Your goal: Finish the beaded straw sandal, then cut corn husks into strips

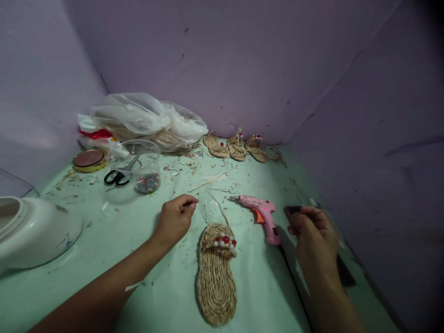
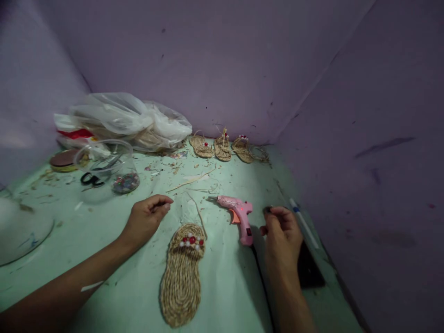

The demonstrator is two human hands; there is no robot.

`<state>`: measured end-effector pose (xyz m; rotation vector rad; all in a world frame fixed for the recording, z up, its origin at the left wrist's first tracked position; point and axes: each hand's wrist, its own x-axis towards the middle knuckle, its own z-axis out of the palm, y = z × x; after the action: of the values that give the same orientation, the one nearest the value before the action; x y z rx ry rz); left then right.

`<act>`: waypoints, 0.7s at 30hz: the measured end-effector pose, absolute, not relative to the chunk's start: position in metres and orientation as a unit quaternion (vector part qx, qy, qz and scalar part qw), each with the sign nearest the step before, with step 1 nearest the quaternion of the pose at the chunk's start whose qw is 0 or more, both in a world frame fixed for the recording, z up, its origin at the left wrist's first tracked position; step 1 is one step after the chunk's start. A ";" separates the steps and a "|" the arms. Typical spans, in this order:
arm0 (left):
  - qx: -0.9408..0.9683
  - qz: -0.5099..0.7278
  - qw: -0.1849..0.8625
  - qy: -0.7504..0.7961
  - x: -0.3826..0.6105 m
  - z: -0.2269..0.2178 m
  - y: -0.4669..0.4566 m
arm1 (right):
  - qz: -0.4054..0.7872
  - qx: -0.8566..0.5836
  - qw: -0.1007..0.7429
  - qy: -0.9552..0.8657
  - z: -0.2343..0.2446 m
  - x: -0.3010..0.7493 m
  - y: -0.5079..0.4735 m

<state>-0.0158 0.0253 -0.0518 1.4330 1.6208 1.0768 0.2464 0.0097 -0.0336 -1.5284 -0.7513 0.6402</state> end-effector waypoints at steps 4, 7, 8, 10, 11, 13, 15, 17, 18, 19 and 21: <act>0.560 0.419 0.361 0.617 -0.016 -0.052 0.026 | 0.231 -0.733 0.465 -0.440 -0.039 0.246 0.012; 0.561 0.425 0.365 0.609 -0.016 -0.053 0.026 | 0.174 -0.788 0.259 -0.531 -0.037 0.242 0.010; 0.560 0.430 0.366 0.606 -0.016 -0.053 0.026 | 0.161 -0.800 0.197 -0.543 -0.036 0.240 0.009; 0.556 0.443 0.368 0.599 -0.017 -0.055 0.025 | 0.147 -0.810 0.122 -0.554 -0.034 0.237 0.009; 0.554 0.448 0.369 0.597 -0.018 -0.055 0.025 | 0.147 -0.809 0.104 -0.560 -0.034 0.236 0.009; 0.551 0.453 0.372 0.595 -0.018 -0.056 0.025 | 0.165 -0.799 0.091 -0.571 -0.033 0.235 0.010; 0.550 0.454 0.373 0.593 -0.019 -0.056 0.025 | 0.194 -0.791 0.102 -0.571 -0.034 0.235 0.010; 0.550 0.454 0.373 0.594 -0.019 -0.056 0.025 | 0.217 -0.784 0.119 -0.569 -0.034 0.237 0.011; 0.551 0.452 0.374 0.594 -0.018 -0.055 0.025 | 0.225 -0.781 0.125 -0.569 -0.034 0.238 0.011; 0.551 0.449 0.376 0.595 -0.018 -0.054 0.025 | 0.231 -0.778 0.129 -0.570 -0.035 0.239 0.011; 0.550 0.445 0.382 0.595 -0.017 -0.052 0.025 | 0.240 -0.774 0.127 -0.572 -0.035 0.240 0.011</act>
<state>-0.0174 0.0249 -0.0520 1.4037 1.5173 1.1349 0.2404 0.0113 -0.0353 -2.2517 -1.6654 0.6989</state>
